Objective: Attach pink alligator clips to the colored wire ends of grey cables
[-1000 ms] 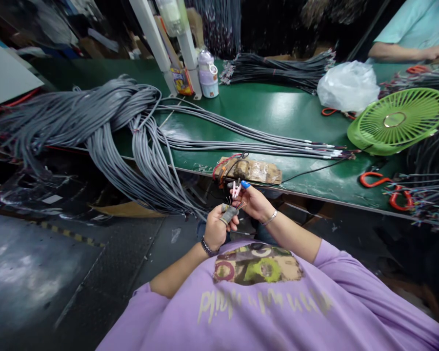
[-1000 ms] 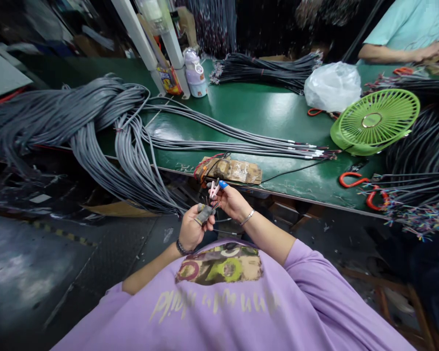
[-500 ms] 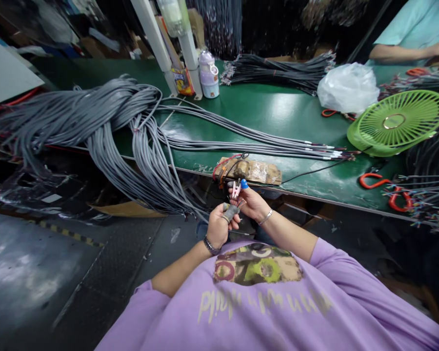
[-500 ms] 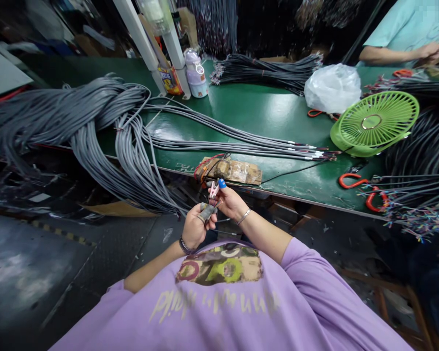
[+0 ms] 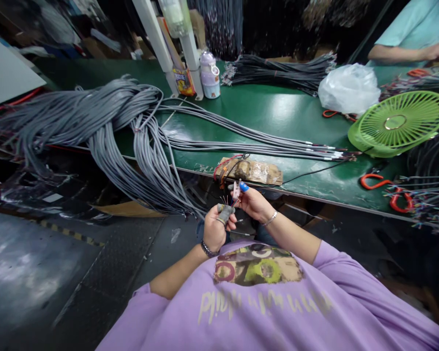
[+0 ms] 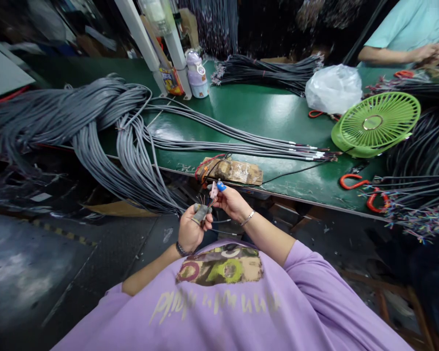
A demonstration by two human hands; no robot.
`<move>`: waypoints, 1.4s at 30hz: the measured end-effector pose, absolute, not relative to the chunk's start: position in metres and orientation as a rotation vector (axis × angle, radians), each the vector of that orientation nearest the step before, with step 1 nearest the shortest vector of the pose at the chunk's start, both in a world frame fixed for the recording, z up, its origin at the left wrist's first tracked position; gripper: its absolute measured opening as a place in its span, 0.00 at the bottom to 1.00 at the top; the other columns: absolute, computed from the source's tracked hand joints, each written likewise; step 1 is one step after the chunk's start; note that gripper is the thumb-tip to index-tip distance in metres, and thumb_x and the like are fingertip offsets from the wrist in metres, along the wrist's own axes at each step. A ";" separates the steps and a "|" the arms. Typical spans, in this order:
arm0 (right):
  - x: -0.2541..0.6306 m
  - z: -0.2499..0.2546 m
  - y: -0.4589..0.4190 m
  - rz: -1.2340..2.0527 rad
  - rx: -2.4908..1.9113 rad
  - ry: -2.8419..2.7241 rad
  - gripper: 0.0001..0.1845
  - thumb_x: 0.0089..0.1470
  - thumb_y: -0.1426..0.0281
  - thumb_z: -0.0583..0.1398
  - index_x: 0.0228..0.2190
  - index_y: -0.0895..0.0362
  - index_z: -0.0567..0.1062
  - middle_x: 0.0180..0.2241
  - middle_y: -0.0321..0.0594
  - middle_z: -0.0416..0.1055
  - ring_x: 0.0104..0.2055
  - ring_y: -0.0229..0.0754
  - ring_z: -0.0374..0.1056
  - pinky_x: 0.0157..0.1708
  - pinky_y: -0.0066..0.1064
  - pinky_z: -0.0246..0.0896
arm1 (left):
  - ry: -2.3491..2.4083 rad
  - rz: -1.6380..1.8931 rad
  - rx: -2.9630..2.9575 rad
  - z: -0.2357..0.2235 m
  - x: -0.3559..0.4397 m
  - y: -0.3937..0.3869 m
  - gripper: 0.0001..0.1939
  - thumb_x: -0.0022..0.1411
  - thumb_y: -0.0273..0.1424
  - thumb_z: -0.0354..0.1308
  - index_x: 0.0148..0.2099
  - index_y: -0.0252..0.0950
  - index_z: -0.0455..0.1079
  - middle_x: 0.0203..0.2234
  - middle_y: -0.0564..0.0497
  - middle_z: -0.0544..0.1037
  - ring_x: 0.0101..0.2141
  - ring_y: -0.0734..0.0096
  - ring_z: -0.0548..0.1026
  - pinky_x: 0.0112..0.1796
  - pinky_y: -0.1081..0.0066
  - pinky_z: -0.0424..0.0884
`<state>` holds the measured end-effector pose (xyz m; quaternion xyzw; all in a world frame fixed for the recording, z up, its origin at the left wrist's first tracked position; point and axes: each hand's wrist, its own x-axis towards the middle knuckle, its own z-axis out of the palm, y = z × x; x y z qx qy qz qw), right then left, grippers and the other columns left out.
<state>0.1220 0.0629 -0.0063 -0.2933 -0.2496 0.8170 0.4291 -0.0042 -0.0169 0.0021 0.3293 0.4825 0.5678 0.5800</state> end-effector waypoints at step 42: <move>0.138 -0.010 0.034 1.872 -0.898 -1.072 0.18 0.37 0.61 0.71 0.27 0.59 0.76 0.24 0.34 0.70 0.24 0.32 0.62 0.27 0.25 0.60 | 1.166 1.262 0.882 -0.014 -0.007 -0.020 0.15 0.56 0.42 0.60 0.31 0.34 0.67 0.20 0.53 0.75 0.17 0.77 0.71 0.20 0.78 0.65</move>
